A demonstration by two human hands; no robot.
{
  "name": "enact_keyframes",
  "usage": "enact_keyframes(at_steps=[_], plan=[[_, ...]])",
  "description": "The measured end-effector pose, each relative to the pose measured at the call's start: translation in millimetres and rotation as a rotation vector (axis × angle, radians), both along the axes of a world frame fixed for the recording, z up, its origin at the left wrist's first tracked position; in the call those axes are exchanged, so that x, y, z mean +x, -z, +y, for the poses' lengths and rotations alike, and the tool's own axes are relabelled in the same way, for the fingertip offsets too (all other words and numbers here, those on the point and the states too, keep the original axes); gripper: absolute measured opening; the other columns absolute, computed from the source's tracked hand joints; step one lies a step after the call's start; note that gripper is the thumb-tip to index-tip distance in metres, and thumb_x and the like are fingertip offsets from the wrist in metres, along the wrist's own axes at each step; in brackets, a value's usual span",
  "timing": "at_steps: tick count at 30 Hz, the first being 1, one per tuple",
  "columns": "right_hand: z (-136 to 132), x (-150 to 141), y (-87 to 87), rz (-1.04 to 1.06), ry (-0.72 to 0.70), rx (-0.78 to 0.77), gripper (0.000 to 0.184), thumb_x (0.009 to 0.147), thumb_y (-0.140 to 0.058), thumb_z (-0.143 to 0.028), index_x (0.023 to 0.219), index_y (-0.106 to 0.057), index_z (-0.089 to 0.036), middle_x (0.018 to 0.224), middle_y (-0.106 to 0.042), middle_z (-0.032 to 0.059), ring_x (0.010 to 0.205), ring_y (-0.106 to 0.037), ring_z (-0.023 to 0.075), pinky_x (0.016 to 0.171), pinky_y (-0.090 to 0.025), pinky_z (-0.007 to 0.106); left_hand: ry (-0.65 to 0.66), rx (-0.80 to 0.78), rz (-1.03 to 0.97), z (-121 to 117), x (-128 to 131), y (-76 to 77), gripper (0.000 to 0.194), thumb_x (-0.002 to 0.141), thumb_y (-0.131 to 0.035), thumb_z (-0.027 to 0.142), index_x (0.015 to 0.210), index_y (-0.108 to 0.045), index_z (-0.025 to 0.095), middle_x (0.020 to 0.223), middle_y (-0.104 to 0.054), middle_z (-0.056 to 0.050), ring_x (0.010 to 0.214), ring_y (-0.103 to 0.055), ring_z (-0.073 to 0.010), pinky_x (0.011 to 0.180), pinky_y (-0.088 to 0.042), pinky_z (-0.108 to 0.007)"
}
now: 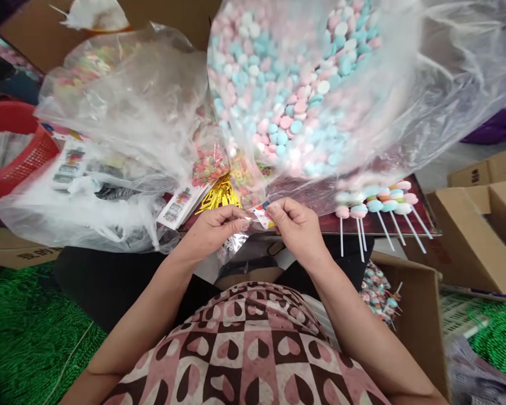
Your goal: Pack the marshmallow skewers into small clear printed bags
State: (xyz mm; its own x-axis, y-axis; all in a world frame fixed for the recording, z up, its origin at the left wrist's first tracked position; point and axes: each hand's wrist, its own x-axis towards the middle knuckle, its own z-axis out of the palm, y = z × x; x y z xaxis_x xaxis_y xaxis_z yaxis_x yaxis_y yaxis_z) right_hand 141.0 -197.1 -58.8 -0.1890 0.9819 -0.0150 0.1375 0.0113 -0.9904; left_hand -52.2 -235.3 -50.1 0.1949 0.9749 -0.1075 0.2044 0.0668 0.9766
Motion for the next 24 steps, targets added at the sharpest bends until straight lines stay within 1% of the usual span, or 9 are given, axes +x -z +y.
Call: enact_keyframes(at_steps=[5, 7, 10, 12, 16, 18, 20, 22, 24], plan=[[0, -9, -3.6, 0.148, -0.105, -0.15, 0.031, 0.07, -0.081, -0.048, 0.083, -0.07, -0.021, 0.073, -0.066, -0.0008, 0.063, -0.056, 0.0131, 0.059, -0.047, 0.027, 0.018, 0.049, 0.086, 3, -5, 2.5, 0.029, 0.09, -0.055, 0.041, 0.073, -0.056, 0.018, 0.067, -0.051, 0.004, 0.066, -0.046, -0.0108, 0.063, -0.035, -0.023], [0, -10, -1.3, 0.15, -0.107, -0.148, 0.031, 0.068, -0.083, -0.047, 0.079, -0.07, -0.021, 0.074, -0.067, 0.0001, 0.064, -0.057, 0.014, 0.061, -0.049, 0.028, 0.024, 0.067, 0.097, 3, -4, 2.1, 0.031, 0.091, -0.053, 0.041, 0.07, -0.052, 0.018, 0.066, -0.049, 0.004, 0.066, -0.045, -0.0108, 0.063, -0.035, -0.023], [0, -9, 7.9, 0.134, 0.006, -0.087, 0.034, 0.071, -0.08, -0.051, 0.068, -0.065, -0.02, 0.064, -0.061, -0.0024, 0.057, -0.05, 0.0117, 0.056, -0.044, 0.026, -0.011, 0.072, 0.023, 3, 1, 3.9, 0.027, 0.091, -0.053, 0.041, 0.075, -0.052, 0.019, 0.072, -0.054, 0.002, 0.07, -0.049, -0.0116, 0.067, -0.039, -0.024], [-1, -7, 14.4, 0.129, 0.055, -0.063, 0.038, 0.075, -0.077, -0.053, 0.064, -0.061, -0.02, 0.058, -0.054, -0.0042, 0.052, -0.044, 0.01, 0.051, -0.038, 0.024, -0.028, 0.013, -0.075, 3, 4, 7.0, 0.026, 0.091, -0.053, 0.043, 0.081, -0.053, 0.019, 0.073, -0.057, 0.002, 0.071, -0.053, -0.0121, 0.07, -0.042, -0.024], [-4, -6, 18.2, 0.115, 0.095, -0.072, 0.049, 0.081, -0.07, -0.058, 0.056, -0.052, -0.02, 0.052, -0.043, -0.0043, 0.049, -0.038, 0.0096, 0.045, -0.031, 0.023, -0.08, -0.035, -0.154, 1, 10, 13.8, 0.031, 0.092, -0.05, 0.05, 0.082, -0.049, 0.02, 0.059, -0.051, 0.006, 0.056, -0.05, -0.0104, 0.063, -0.041, -0.024], [-6, -7, 15.1, 0.166, 0.076, -0.133, 0.044, 0.078, -0.072, -0.059, 0.061, -0.056, -0.021, 0.057, -0.048, -0.0038, 0.051, -0.043, 0.0104, 0.048, -0.037, 0.024, -0.104, 0.003, -0.112, 1, 12, 16.0, 0.034, 0.093, -0.049, 0.052, 0.08, -0.048, 0.021, 0.055, -0.046, 0.007, 0.052, -0.043, -0.0098, 0.059, -0.036, -0.024], [-8, -8, 11.9, 0.241, 0.008, -0.219, 0.035, 0.07, -0.08, -0.055, 0.075, -0.066, -0.023, 0.067, -0.059, -0.0031, 0.057, -0.052, 0.0117, 0.055, -0.046, 0.025, -0.118, 0.028, -0.064, 1, 13, 17.6, 0.036, 0.093, -0.049, 0.054, 0.079, -0.05, 0.021, 0.055, -0.044, 0.007, 0.052, -0.041, -0.0098, 0.057, -0.034, -0.025], [-8, -8, 10.9, 0.29, -0.018, -0.262, 0.036, 0.063, -0.086, -0.048, 0.086, -0.07, -0.024, 0.076, -0.065, -0.0022, 0.063, -0.057, 0.0124, 0.062, -0.05, 0.026, -0.127, 0.036, -0.05, 2, 14, 19.2, 0.037, 0.093, -0.05, 0.054, 0.078, -0.051, 0.021, 0.056, -0.044, 0.007, 0.052, -0.04, -0.0097, 0.056, -0.033, -0.025], [-8, -8, 12.5, 0.308, 0.04, -0.244, 0.031, 0.062, -0.088, -0.043, 0.08, -0.071, -0.023, 0.076, -0.067, -0.0015, 0.064, -0.058, 0.0122, 0.063, -0.05, 0.026, -0.119, 0.012, -0.103, 2, 16, 20.8, 0.036, 0.093, -0.051, 0.054, 0.079, -0.051, 0.02, 0.054, -0.043, 0.007, 0.051, -0.04, -0.0094, 0.056, -0.033, -0.024]])
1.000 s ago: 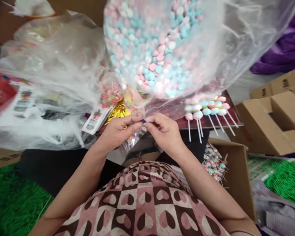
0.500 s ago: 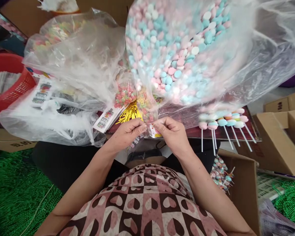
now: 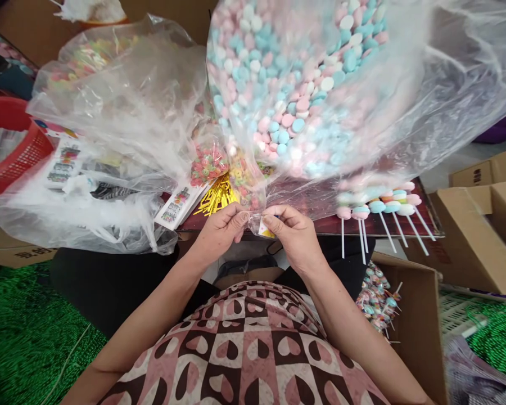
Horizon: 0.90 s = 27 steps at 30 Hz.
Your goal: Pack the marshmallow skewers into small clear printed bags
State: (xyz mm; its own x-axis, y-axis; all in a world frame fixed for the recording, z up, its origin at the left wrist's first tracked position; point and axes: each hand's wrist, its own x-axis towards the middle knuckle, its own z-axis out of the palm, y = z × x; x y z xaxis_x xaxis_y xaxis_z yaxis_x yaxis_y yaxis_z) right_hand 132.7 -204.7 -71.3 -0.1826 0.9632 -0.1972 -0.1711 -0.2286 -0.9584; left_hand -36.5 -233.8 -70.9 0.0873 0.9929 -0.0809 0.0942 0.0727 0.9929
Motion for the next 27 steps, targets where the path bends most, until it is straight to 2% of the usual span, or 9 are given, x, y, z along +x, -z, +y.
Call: enact_keyframes(at_steps=[2, 4, 7, 9, 14, 17, 22, 25, 27], plan=[[1, 1, 2.1, 0.008, 0.098, 0.024, 0.026, 0.065, -0.086, -0.042, 0.075, -0.071, -0.022, 0.076, -0.068, -0.0011, 0.064, -0.058, 0.0117, 0.064, -0.05, 0.025, 0.04, -0.059, -0.089, -1, 1, 0.9, 0.034, 0.093, -0.052, 0.052, 0.082, -0.052, 0.02, 0.052, -0.043, 0.008, 0.049, -0.039, -0.0089, 0.055, -0.032, -0.024], [2, 3, 2.0, 0.021, 0.13, 0.028, 0.025, 0.069, -0.083, -0.041, 0.083, -0.073, -0.023, 0.077, -0.068, -0.0011, 0.064, -0.057, 0.0114, 0.063, -0.05, 0.025, 0.084, -0.114, -0.133, -1, 2, 0.6, 0.031, 0.093, -0.054, 0.05, 0.084, -0.052, 0.02, 0.051, -0.043, 0.009, 0.048, -0.039, -0.0083, 0.054, -0.032, -0.023], [2, 9, -2.4, 0.039, 0.025, 0.024, 0.038, 0.072, -0.082, -0.038, 0.106, -0.073, -0.026, 0.081, -0.068, -0.0018, 0.065, -0.057, 0.0105, 0.062, -0.05, 0.023, 0.064, -0.078, -0.065, 2, 4, -1.5, 0.032, 0.093, -0.055, 0.049, 0.081, -0.053, 0.019, 0.052, -0.044, 0.008, 0.049, -0.04, -0.0073, 0.054, -0.032, -0.022], [-1, 15, -5.6, 0.063, -0.043, 0.028, 0.046, 0.07, -0.084, -0.034, 0.114, -0.071, -0.026, 0.081, -0.067, -0.0028, 0.064, -0.056, 0.0095, 0.061, -0.05, 0.023, 0.047, -0.031, -0.037, 5, 7, -2.4, 0.035, 0.093, -0.056, 0.049, 0.077, -0.053, 0.018, 0.052, -0.044, 0.008, 0.05, -0.04, -0.0068, 0.054, -0.032, -0.022], [-5, 31, -7.4, 0.089, 0.1, 0.056, 0.024, 0.072, -0.082, -0.038, 0.088, -0.074, -0.021, 0.063, -0.062, -0.0041, 0.054, -0.052, 0.0081, 0.053, -0.046, 0.021, 0.159, -0.162, -0.244, 11, 23, 1.8, 0.033, 0.086, -0.066, 0.05, 0.09, -0.056, 0.019, 0.053, -0.044, 0.01, 0.045, -0.037, -0.0059, 0.049, -0.032, -0.021], [-7, 39, -8.0, 0.002, 0.17, 0.075, 0.025, 0.075, -0.078, -0.044, 0.082, -0.074, -0.02, 0.059, -0.06, -0.0034, 0.049, -0.051, 0.0081, 0.046, -0.044, 0.021, 0.18, -0.208, -0.288, 14, 36, 6.4, 0.035, 0.082, -0.071, 0.05, 0.084, -0.056, 0.018, 0.05, -0.042, 0.01, 0.042, -0.037, -0.0052, 0.047, -0.031, -0.02], [-13, 50, -13.0, -0.177, 0.202, 0.107, 0.035, 0.083, -0.067, -0.051, 0.101, -0.074, -0.022, 0.064, -0.06, -0.0029, 0.046, -0.049, 0.0085, 0.04, -0.045, 0.021, 0.116, -0.209, -0.349, 20, 62, 9.4, 0.048, 0.082, -0.067, 0.059, 0.066, -0.047, 0.018, 0.043, -0.033, 0.011, 0.037, -0.032, -0.0043, 0.044, -0.032, -0.02], [-11, 73, -17.1, -0.321, 0.206, 0.205, 0.035, 0.086, -0.064, -0.048, 0.107, -0.074, -0.022, 0.061, -0.06, -0.0031, 0.049, -0.052, 0.01, 0.046, -0.049, 0.023, 0.079, -0.238, -0.412, 23, 70, 9.3, 0.05, 0.08, -0.067, 0.062, 0.066, -0.048, 0.018, 0.044, -0.032, 0.011, 0.037, -0.033, -0.0041, 0.045, -0.035, -0.021], [-2, 105, -18.3, -0.48, 0.295, 0.283, 0.035, 0.09, -0.059, -0.046, 0.11, -0.074, -0.021, 0.057, -0.059, -0.0034, 0.052, -0.055, 0.0118, 0.055, -0.052, 0.026, 0.037, -0.231, -0.444, 24, 69, 8.9, 0.049, 0.08, -0.068, 0.061, 0.067, -0.049, 0.018, 0.045, -0.033, 0.011, 0.039, -0.036, -0.0045, 0.047, -0.038, -0.021]])
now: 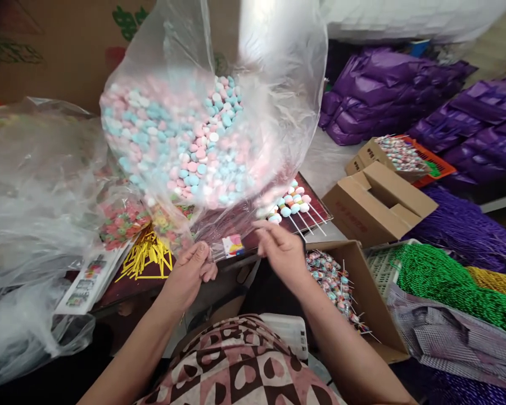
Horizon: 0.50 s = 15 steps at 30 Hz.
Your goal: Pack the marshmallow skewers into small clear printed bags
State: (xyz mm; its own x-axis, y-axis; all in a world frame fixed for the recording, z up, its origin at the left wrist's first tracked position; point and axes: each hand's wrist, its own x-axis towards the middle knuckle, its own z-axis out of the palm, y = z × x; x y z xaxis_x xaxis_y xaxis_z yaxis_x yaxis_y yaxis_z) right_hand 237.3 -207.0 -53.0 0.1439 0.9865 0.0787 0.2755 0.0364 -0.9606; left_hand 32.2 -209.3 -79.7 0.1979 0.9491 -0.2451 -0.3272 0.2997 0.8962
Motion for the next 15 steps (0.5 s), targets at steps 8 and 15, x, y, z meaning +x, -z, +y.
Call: enact_keyframes(at_steps=[8, 15], plan=[[59, 137, 22.3, -1.032, 0.249, -0.247, 0.035, 0.089, -0.051, -0.034, 0.107, -0.077, -0.018, 0.109, -0.072, 0.0134, 0.099, -0.066, 0.0273, 0.082, -0.048, 0.036, -0.052, -0.082, -0.126, 2, -6, -5.7, 0.055, 0.075, -0.073, 0.062, 0.063, -0.041, 0.019, 0.043, -0.028, 0.012, 0.035, -0.031, -0.0041, 0.042, -0.036, -0.021], [70, 143, 41.1, -1.07, 0.309, -0.275, 0.035, 0.091, -0.048, -0.035, 0.095, -0.078, -0.017, 0.092, -0.071, 0.0142, 0.079, -0.064, 0.0244, 0.065, -0.042, 0.032, -0.066, -0.123, -0.231, 3, -10, -6.0, 0.059, 0.07, -0.075, 0.065, 0.062, -0.04, 0.019, 0.042, -0.027, 0.012, 0.035, -0.031, -0.0039, 0.043, -0.038, -0.02]])
